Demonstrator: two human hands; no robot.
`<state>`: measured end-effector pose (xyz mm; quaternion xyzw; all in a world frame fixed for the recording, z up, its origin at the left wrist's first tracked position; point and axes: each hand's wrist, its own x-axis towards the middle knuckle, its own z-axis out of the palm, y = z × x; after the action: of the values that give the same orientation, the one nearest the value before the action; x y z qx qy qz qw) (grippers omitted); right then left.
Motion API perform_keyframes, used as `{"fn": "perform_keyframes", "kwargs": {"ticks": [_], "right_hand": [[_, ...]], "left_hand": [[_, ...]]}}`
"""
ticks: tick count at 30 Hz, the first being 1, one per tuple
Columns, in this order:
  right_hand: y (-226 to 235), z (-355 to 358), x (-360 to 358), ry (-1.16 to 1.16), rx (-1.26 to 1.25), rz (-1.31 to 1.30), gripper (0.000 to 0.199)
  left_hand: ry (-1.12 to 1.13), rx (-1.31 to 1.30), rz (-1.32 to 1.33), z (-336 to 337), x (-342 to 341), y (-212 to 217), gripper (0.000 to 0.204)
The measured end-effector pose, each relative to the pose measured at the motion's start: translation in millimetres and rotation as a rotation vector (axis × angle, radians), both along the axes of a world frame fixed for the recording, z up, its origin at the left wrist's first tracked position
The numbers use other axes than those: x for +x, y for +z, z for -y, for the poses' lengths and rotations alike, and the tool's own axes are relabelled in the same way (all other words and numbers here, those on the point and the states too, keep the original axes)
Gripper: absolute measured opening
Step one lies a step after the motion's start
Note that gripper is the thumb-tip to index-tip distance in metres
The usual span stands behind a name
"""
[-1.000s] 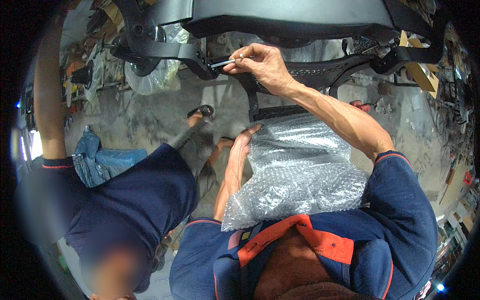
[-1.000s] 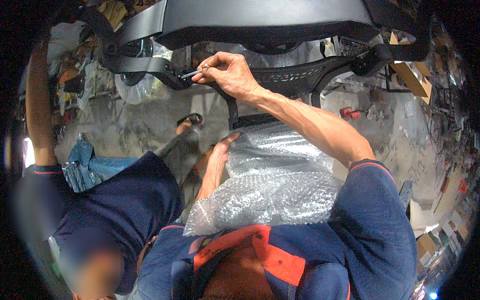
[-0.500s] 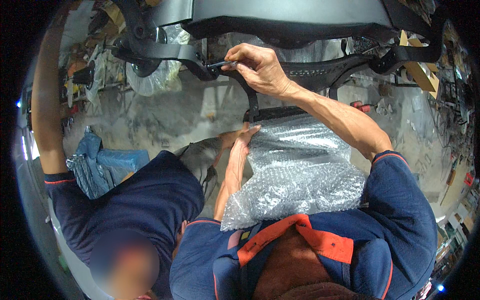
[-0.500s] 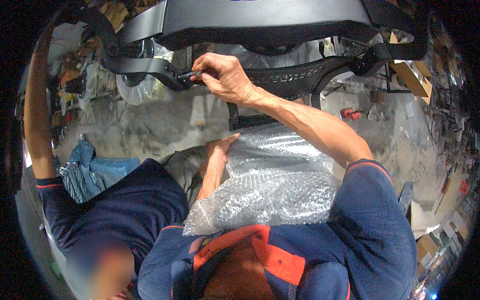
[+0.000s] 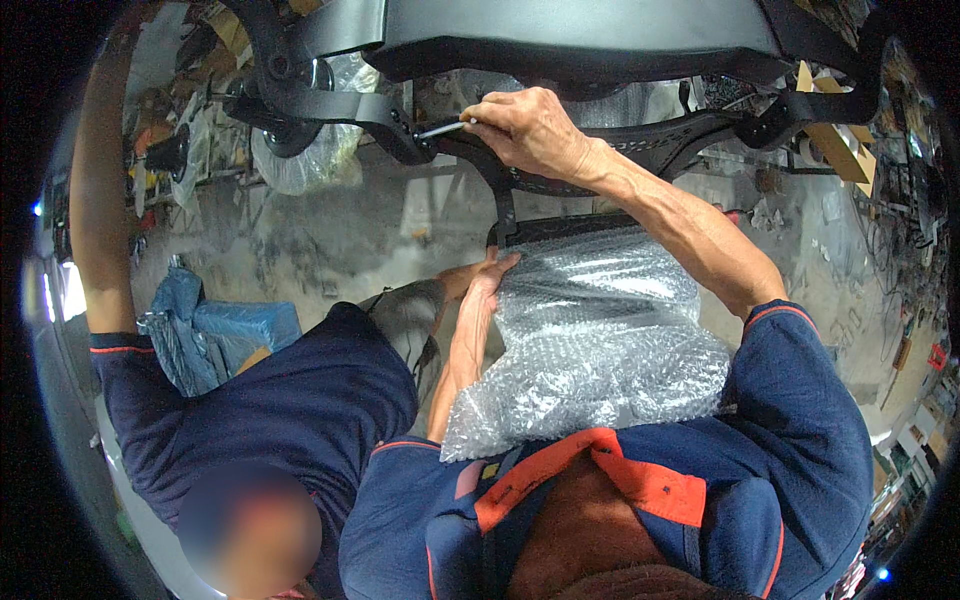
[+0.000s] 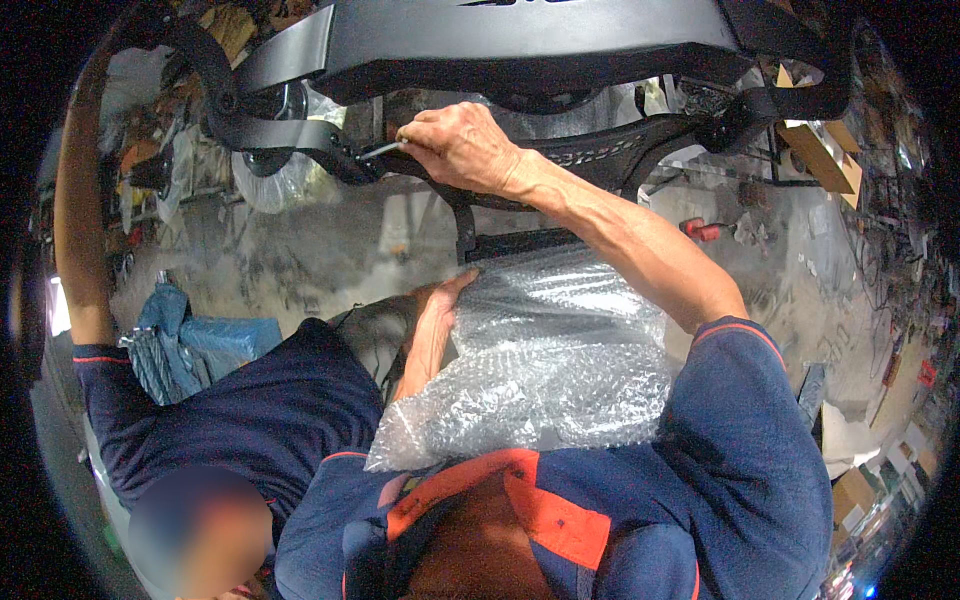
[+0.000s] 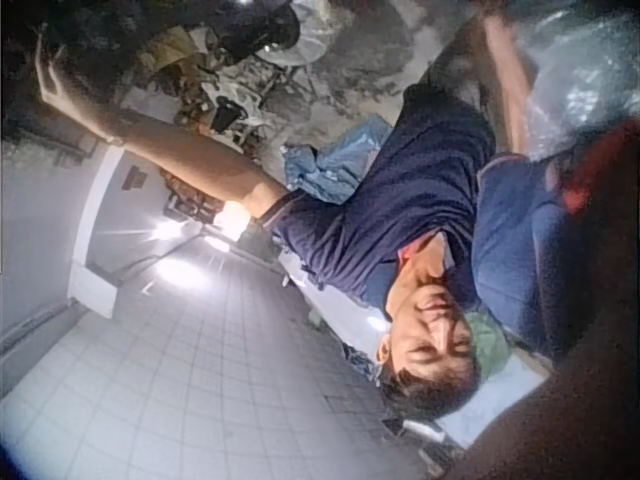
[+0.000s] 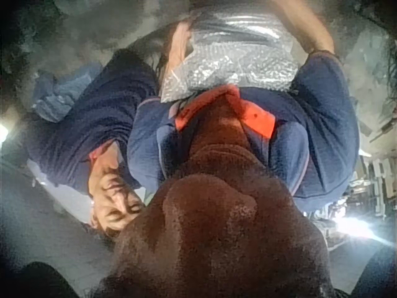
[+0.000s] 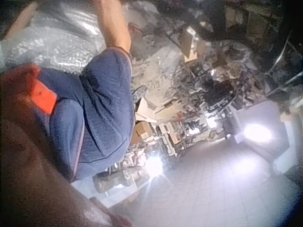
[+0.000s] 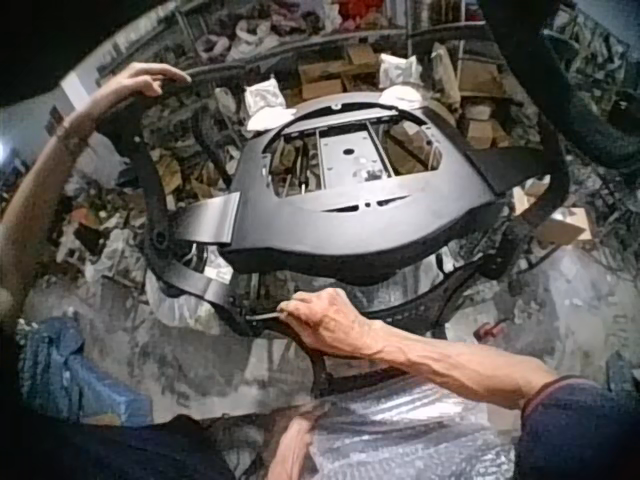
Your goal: The person uses a screwdriver to tighten screws on a black metal frame, likely part of a chair or furniture. They work on multiple attachment points, securing the frame components together while a coworker stands nearby.
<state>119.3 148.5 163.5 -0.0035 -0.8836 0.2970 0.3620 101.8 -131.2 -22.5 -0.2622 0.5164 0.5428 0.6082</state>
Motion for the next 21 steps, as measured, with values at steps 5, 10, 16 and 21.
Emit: {"fn": "perform_keyframes", "kwargs": {"ticks": [5, 10, 16, 21], "right_hand": [[0.7, 7.1, 0.6, -0.021, -0.089, 0.17, 0.027], [-3.2, -1.5, 3.1, 0.028, 0.313, -0.017, 0.033], [-0.2, 1.0, -2.6, 0.052, -0.045, 0.057, 0.009], [22.3, -6.7, -4.3, 0.072, -0.52, 0.36, 0.017]], "left_hand": [[-0.02, -0.074, -0.059, 8.2, 0.5, -11.5, 0.017], [0.013, -0.008, -0.031, 8.9, -2.6, -16.1, 0.022], [-0.097, 0.052, 0.029, 12.4, -4.8, -15.3, 0.117], [-0.073, 0.02, -0.045, 8.7, -2.3, -0.2, 0.118]]}}
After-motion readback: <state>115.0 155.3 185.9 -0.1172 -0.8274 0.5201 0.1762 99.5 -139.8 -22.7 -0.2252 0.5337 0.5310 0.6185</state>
